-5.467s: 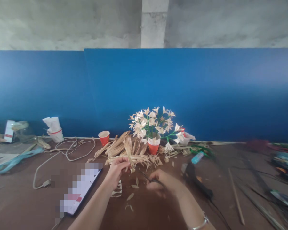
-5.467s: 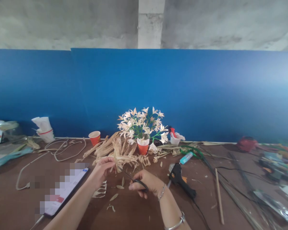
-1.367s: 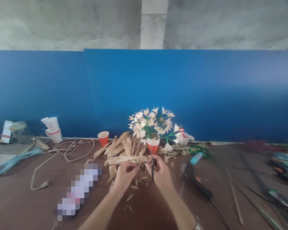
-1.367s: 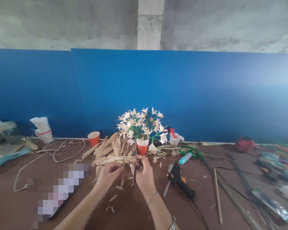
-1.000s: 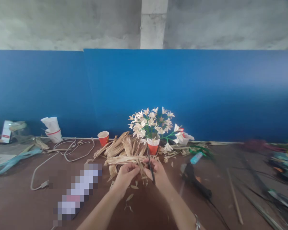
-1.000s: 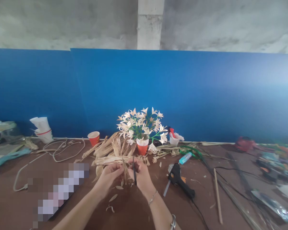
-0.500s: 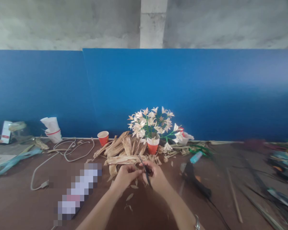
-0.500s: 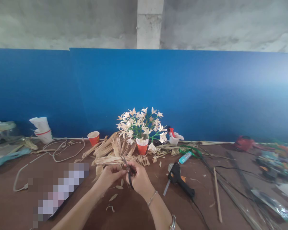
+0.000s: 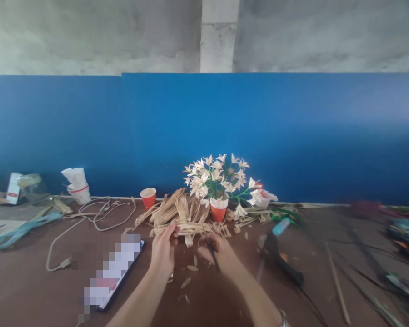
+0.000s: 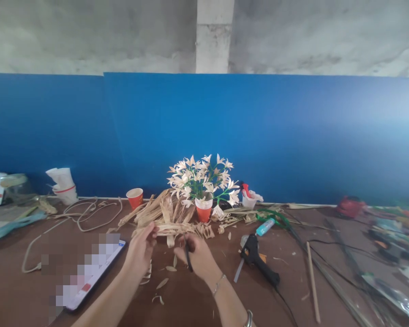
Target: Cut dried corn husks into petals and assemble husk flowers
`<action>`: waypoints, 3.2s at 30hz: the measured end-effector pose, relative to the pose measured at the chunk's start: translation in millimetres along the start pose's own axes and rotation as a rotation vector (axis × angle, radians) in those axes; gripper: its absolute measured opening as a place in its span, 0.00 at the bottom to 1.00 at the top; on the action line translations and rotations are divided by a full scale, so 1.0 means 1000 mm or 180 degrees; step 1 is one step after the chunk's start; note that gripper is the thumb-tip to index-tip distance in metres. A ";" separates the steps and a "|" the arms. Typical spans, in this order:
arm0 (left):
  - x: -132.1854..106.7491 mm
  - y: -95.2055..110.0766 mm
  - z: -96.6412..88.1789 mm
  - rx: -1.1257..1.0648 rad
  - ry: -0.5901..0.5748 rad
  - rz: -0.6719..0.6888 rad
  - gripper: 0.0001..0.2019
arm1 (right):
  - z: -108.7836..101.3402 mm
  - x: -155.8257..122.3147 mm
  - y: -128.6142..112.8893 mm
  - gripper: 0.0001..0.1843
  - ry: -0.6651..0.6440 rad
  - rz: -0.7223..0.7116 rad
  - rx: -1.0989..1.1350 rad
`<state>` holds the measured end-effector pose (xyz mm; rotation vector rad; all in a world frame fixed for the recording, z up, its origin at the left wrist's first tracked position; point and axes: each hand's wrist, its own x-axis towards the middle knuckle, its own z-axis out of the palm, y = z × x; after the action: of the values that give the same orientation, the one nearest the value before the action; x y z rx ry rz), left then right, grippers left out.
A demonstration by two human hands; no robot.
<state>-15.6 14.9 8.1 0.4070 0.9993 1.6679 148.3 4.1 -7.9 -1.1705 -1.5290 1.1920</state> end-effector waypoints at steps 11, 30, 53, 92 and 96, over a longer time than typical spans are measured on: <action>-0.029 -0.013 0.011 0.0099 -0.0355 -0.1020 0.12 | 0.024 -0.007 0.008 0.13 -0.0238 -0.0168 0.0089; -0.019 -0.019 0.005 0.0042 -0.0356 -0.0712 0.12 | 0.024 -0.004 -0.002 0.13 -0.0089 0.0317 0.0228; -0.020 -0.015 0.006 0.0459 -0.0775 -0.1181 0.07 | 0.012 0.002 -0.006 0.20 0.0775 0.0037 0.1006; -0.009 -0.001 0.000 0.1873 -0.0401 0.1202 0.16 | 0.018 -0.008 -0.001 0.22 -0.0688 0.0532 0.0738; -0.009 0.001 0.000 0.2053 -0.0418 0.1180 0.17 | 0.021 -0.011 -0.003 0.18 -0.0565 0.0279 0.0193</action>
<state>-12.8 6.4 11.5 1.1710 1.4151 1.5750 130.2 -10.6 -10.0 -1.1260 -1.5734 1.4233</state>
